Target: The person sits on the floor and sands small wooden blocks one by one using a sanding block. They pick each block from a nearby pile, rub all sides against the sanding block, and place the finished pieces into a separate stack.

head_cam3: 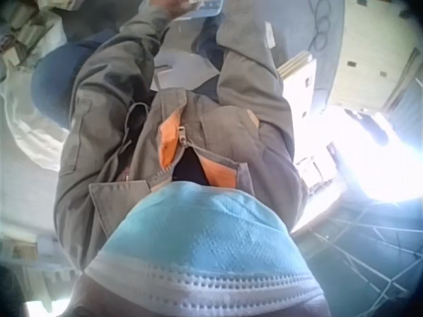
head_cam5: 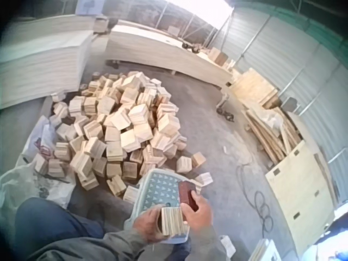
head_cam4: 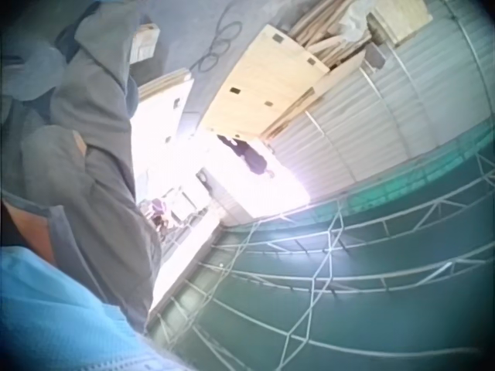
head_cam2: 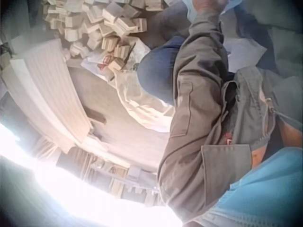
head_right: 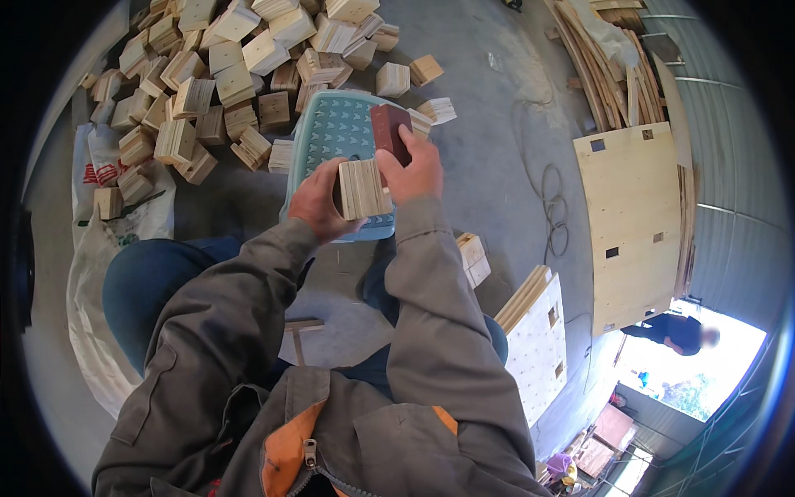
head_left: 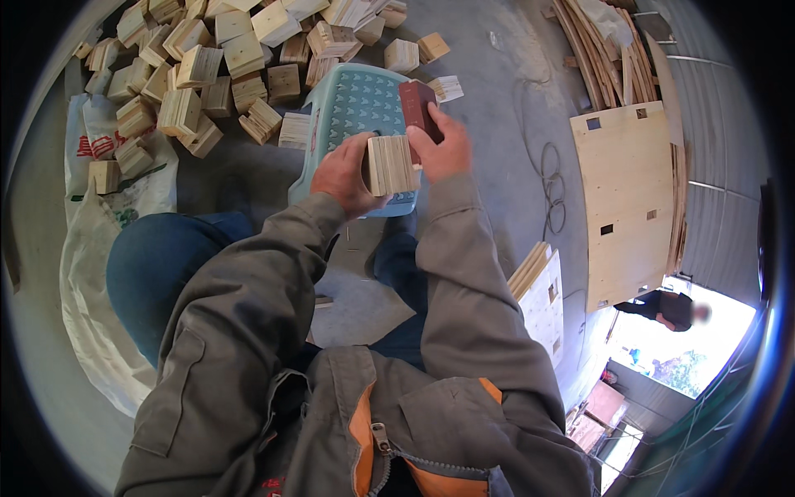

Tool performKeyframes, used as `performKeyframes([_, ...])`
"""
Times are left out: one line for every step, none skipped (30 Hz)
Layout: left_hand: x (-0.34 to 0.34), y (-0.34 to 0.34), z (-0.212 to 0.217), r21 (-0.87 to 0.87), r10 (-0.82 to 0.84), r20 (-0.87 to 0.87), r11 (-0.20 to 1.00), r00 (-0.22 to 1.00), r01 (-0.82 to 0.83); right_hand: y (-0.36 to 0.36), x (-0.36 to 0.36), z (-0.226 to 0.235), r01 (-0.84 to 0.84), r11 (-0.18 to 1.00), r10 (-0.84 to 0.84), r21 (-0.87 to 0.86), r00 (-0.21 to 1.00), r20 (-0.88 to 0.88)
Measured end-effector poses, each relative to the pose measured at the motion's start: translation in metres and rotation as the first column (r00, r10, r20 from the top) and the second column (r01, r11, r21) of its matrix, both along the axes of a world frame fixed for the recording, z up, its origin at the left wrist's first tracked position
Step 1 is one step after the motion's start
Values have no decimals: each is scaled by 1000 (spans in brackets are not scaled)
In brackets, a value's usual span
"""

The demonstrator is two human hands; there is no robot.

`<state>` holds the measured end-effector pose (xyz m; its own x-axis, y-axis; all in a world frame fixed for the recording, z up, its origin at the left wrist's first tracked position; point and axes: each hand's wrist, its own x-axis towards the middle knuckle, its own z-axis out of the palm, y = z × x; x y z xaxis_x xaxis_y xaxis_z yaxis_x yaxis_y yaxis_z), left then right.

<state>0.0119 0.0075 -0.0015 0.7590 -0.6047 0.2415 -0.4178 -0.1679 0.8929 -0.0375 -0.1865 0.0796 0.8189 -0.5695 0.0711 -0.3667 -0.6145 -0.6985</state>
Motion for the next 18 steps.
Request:
performKeyframes([0, -1, 1, -6, 1, 9, 1000, 1000, -1, -1, -13, -7, 6, 1000, -6, 11, 1000, 29])
performKeyframes([0, 0, 1, 1, 4, 13, 1000, 1000, -4, 4, -23, -11, 7, 1000, -9, 29, 998, 60])
performKeyframes([0, 1, 1, 8, 7, 17, 1000, 1000, -7, 10, -37, -14, 9, 1000, -8, -24, 998, 56])
performKeyframes([1, 2, 1, 14, 10, 21, 1000, 1000, -10, 22, -53, -13, 9, 997, -5, -77, 999, 53])
performKeyframes([2, 2, 0, 9, 14, 21, 1000, 1000, -14, 33, -68, -10, 11, 991, -5, -135, 999, 49])
performKeyframes([2, 2, -2, 4, 17, 21, 1000, 1000, -17, 43, -81, -8, 14, 986, -9, -166, 999, 35])
performKeyframes([2, 0, -3, -4, 16, 17, 1000, 1000, -16, 53, -96, -4, 20, 979, -16, -201, 1000, 19])
performKeyframes([2, -1, 0, 5, 5, 9, 1000, 1000, -5, 63, -109, -1, 25, 972, -25, -235, 1000, 3])
performKeyframes([2, -1, 2, 14, -4, 0, 1000, 1000, 4, 72, -121, 1, 29, 969, -26, -247, 1000, 12])
performKeyframes([2, -1, 4, 30, -13, -3, 999, 1000, 13, 80, -131, 2, 29, 965, -25, -260, 1000, 18])
performKeyframes([2, 0, 2, 15, -12, -6, 1000, 1000, 12, 88, -137, 3, 22, 962, -16, -271, 1000, 23])
performKeyframes([2, -1, 1, 0, -9, -10, 1000, 1000, 9, 95, -140, 4, 7, 954, 1, -300, 1000, 27])
performKeyframes([1, -1, 2, -14, -9, -15, 1000, 1000, 9, 101, -143, 4, -6, 945, 17, -327, 999, 30])
performKeyframes([1, 0, 2, -7, -10, -23, 1000, 1000, 10, 104, -143, 4, -20, 935, 33, -354, 999, 32])
performKeyframes([2, 0, 3, 1, -10, -31, 1000, 999, 10, 103, -138, 3, -29, 922, 47, -385, 998, 37])
performKeyframes([2, 1, 3, 9, -12, -41, 1000, 999, 13, 102, -132, 2, -35, 909, 57, -416, 998, 41])
performKeyframes([2, 1, 1, 13, -6, -33, 1000, 999, 7, 100, -125, 3, -39, 894, 64, -447, 997, 42])
performKeyframes([1, 0, 0, 17, 0, -24, 1000, 1000, 0, 96, -114, 5, -46, 898, 70, -437, 997, 40])
